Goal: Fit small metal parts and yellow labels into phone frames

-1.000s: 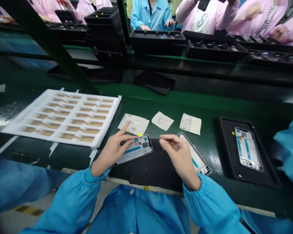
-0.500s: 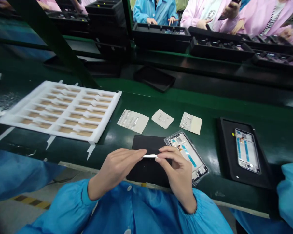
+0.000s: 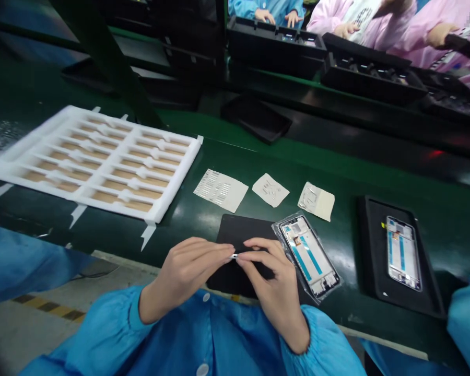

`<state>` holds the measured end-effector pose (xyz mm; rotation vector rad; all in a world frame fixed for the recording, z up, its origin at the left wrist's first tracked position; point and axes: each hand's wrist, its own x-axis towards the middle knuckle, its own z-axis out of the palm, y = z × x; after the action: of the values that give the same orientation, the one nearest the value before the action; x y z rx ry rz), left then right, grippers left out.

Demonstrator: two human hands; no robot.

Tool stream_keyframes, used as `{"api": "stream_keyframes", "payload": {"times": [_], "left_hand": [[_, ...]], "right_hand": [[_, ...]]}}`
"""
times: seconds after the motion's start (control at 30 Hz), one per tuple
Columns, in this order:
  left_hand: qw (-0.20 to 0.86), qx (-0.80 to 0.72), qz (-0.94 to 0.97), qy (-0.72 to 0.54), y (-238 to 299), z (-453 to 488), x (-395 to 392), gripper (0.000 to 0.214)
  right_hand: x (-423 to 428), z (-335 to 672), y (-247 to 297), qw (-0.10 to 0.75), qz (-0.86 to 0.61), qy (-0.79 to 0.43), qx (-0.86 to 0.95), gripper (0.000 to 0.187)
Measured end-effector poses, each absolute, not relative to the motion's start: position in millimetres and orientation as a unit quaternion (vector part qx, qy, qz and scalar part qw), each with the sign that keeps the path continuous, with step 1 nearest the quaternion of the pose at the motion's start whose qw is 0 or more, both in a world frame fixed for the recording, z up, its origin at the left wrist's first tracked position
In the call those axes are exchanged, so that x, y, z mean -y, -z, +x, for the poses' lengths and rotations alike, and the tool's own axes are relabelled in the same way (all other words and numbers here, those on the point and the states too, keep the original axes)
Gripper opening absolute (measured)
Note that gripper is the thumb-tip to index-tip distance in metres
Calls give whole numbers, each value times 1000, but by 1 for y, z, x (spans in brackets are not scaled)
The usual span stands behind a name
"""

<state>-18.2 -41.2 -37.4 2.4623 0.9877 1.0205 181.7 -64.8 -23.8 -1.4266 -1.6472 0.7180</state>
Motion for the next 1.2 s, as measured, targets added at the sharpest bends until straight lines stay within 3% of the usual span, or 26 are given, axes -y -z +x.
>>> {"api": "stream_keyframes", "payload": {"times": [0.23, 0.37, 0.53, 0.83, 1.0, 1.2], "left_hand": [[137, -338, 855, -367, 36, -17, 40, 17], [133, -337, 855, -370, 37, -17, 40, 18], [136, -341, 856, -363, 35, -17, 39, 19], [160, -331, 858, -358, 36, -18, 40, 21], [150, -328, 855, -373, 35, -18, 39, 19], [145, -325, 863, -359, 30, -18, 35, 20]], "right_hand": [[61, 181, 17, 392, -527, -246, 713, 12], [63, 186, 27, 399, -466, -169, 771, 33], [73, 200, 50, 335, -421, -50, 842, 56], [71, 194, 47, 328, -394, 0, 859, 50], [69, 193, 47, 365, -415, -56, 832, 49], [76, 195, 56, 290, -410, 58, 863, 41]]}}
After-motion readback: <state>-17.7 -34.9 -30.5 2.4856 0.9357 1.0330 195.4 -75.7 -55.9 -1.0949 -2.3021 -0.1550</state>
